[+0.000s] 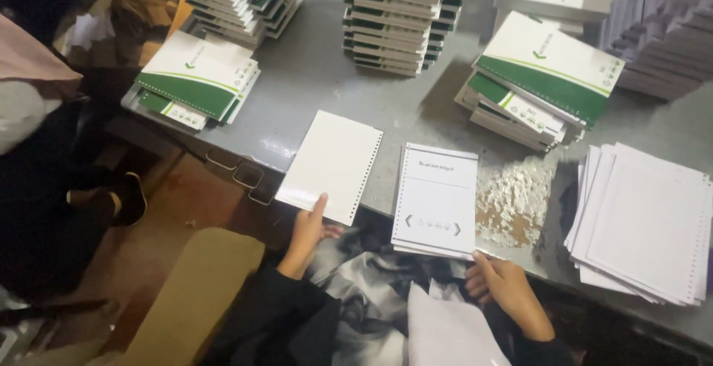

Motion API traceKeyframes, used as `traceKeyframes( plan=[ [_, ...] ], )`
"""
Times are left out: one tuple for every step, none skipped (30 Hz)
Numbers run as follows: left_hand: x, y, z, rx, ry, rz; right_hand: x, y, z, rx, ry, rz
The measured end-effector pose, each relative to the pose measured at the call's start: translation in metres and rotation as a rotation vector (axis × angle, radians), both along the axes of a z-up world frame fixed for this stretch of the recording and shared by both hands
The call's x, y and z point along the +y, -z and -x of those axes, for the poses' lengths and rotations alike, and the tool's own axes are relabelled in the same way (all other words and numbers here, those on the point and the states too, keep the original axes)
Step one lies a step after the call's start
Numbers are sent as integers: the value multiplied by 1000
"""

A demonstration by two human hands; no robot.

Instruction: Assembling notebooks by aligning covers with inner pages and stacking them on a workbench.

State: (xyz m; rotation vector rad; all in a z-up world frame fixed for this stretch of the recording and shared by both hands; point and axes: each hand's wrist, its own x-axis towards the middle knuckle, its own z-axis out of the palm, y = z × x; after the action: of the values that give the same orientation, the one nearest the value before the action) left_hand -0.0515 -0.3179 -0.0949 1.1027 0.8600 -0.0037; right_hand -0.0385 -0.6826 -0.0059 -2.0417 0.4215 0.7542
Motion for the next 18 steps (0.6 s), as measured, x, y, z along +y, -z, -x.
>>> traceKeyframes(
  plan=[
    [-2,4,5,9,0,6,-3,13,2,9,0,6],
    [-4,7,10,79,72,31,-7,27,5,66,65,-116],
    [-4,9,10,141,144,51,-8,40,3,112,129,-243],
    [-5,7,9,140,145,52,-4,45,7,111,130,-242],
    [-6,4,8,148,204,76,-1,50,11,116,203,-383],
    [-8,2,8,156,264,100,3,55,16,120,277,-525],
    [-3,0,10,156,266,101,12,51,18,119,279,-524],
    [0,-2,12,139,511,53,20,47,20,109,466,-696],
    [6,-4,11,121,766,-2,30,43,23,92,663,-874],
    [4,-22,12,120,778,-7,23,61,20,86,673,-879],
    [1,-40,14,119,926,-55,16,79,20,90,721,-910],
    [-1,-57,16,118,1074,-104,9,97,20,95,770,-941],
    [-5,-57,14,120,1086,-105,13,92,21,92,782,-942],
    [-8,-57,13,-24,1141,-92,17,88,23,-14,808,-912],
    [-12,-56,16,-167,1181,-71,21,84,25,-112,824,-874],
    [-20,-61,14,-162,1182,-65,22,84,32,-107,828,-869],
    [-27,-66,9,-158,1025,-107,24,83,31,-174,846,-844],
    [-33,-71,4,-154,867,-147,28,83,31,-241,862,-819]
  ],
)
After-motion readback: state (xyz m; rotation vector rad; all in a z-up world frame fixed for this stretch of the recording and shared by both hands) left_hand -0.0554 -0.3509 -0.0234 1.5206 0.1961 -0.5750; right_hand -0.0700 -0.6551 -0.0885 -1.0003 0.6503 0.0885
